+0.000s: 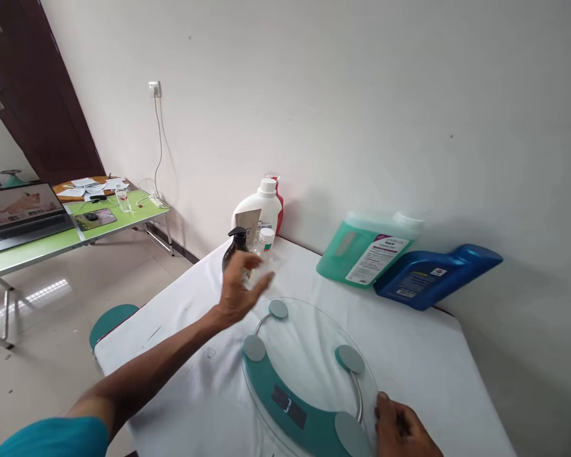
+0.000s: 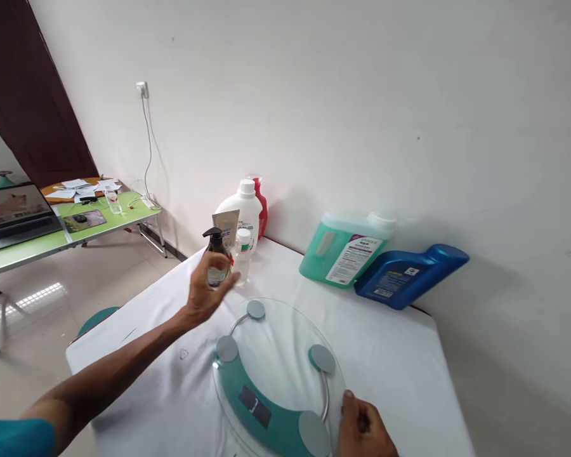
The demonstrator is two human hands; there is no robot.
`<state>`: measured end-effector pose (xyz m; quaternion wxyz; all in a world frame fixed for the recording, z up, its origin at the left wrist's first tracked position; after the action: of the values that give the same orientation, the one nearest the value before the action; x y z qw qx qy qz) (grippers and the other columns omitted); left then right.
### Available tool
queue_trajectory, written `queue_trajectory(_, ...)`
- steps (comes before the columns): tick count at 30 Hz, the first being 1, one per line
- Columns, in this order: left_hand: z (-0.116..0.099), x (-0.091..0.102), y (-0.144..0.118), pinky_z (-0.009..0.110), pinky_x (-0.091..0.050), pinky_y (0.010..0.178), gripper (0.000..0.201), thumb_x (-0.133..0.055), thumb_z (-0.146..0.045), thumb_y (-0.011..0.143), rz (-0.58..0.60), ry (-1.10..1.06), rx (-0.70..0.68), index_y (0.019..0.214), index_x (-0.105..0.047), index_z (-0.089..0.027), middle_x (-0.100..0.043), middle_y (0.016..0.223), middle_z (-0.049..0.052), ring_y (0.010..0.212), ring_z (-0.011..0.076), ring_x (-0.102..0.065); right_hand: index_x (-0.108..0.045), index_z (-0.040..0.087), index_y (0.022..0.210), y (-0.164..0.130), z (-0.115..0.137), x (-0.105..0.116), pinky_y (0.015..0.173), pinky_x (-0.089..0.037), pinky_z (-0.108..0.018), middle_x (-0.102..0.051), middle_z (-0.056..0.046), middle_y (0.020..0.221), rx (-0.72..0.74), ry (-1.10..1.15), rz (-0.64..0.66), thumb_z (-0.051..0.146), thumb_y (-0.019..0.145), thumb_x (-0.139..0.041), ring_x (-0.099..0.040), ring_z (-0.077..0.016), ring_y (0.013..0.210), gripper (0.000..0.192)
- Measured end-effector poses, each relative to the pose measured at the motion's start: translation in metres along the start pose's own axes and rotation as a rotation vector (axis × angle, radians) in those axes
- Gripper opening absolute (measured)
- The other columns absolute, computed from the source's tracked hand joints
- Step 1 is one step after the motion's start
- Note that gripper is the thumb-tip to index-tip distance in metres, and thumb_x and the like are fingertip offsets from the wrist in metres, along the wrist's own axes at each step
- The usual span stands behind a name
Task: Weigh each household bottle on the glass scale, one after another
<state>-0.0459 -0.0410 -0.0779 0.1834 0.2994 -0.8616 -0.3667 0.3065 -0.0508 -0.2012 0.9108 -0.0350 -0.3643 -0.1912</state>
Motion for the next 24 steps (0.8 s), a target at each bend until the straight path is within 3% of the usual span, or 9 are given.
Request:
queue_trajectory(2, 0.028, 0.027, 0.000, 0.052, -0.059, 0.092, 0.040, -0.088, -0.041, 0.085, -0.174, 0.125, 0.134, 0.113, -0.063, -0.026, -0.068, 0.109, 0.010, 0.100, 0.0283, -0.067, -0.066, 0.032, 0.068, -0.003, 0.005, -0.001, 0.064, -0.047, -0.042, -0.076, -0.012, 0.072, 0.002, -0.010, 0.003, 0.072, 0.083, -0.050, -0.066, -0.0344, 0.068, 0.046)
queue_trajectory(3, 0.045, 0.033, 0.001, 0.054, -0.059, 0.094, 0.051, -0.093, -0.040, 0.078, -0.202, 0.159, 0.203, 0.116, -0.062, -0.026, -0.067, 0.117, 0.011, 0.104, 0.0298, -0.067, -0.065, 0.032, 0.068, -0.004, 0.007, -0.001, 0.066, -0.047, -0.043, -0.076, -0.012, 0.072, -0.001, -0.017, 0.001, 0.071, 0.082, -0.049, -0.066, -0.0345, 0.069, 0.045)
queue_trajectory(5, 0.076, 0.036, 0.004, 0.055, -0.057, 0.099, 0.065, -0.097, -0.035, 0.066, -0.144, 0.180, 0.329, 0.119, -0.061, -0.024, -0.067, 0.122, 0.012, 0.110, 0.0312, -0.068, -0.064, 0.031, 0.067, -0.005, 0.009, -0.002, 0.068, -0.047, -0.044, -0.076, -0.012, 0.071, -0.008, -0.027, -0.005, 0.071, 0.080, -0.049, -0.066, -0.0347, 0.070, 0.044)
queue_trajectory(9, 0.112, 0.024, 0.004, 0.046, -0.057, 0.095, 0.057, -0.095, -0.032, 0.062, 0.019, 0.156, 0.477, 0.108, -0.064, -0.022, -0.074, 0.111, 0.008, 0.108, 0.0296, -0.073, -0.063, 0.030, 0.068, -0.006, 0.011, -0.003, 0.070, -0.046, -0.043, -0.075, -0.011, 0.070, -0.016, -0.009, -0.007, 0.073, 0.077, -0.047, -0.065, -0.0338, 0.070, 0.046)
queue_trajectory(18, 0.117, 0.013, 0.002, 0.041, -0.060, 0.089, 0.056, -0.096, -0.035, 0.058, -0.080, 0.016, 0.553, 0.105, -0.068, -0.023, -0.080, 0.103, 0.007, 0.097, 0.0285, -0.076, -0.061, 0.028, 0.070, -0.010, 0.012, -0.004, 0.065, -0.045, -0.037, -0.073, -0.008, 0.068, 0.083, 0.072, -0.026, 0.075, 0.082, -0.048, -0.065, -0.0288, 0.067, 0.050)
queue_trajectory(24, 0.117, 0.037, 0.005, 0.045, -0.063, 0.088, 0.066, -0.100, -0.043, 0.050, -0.223, -0.040, 0.550, 0.103, -0.068, -0.020, -0.079, 0.098, 0.004, 0.093, 0.0273, -0.075, -0.057, 0.028, 0.069, -0.011, 0.014, -0.009, 0.064, -0.044, -0.035, -0.070, -0.007, 0.066, 0.128, 0.113, -0.062, 0.071, 0.085, -0.045, -0.061, -0.0257, 0.065, 0.047)
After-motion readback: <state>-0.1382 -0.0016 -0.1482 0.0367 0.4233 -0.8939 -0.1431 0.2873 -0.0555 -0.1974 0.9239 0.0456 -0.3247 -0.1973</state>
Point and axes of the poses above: each hand's wrist, its own y-axis towards the middle knuckle, its own x-axis out of the back of the hand, z = x × y, the point moved 1 cm from there along y, towards the middle knuckle
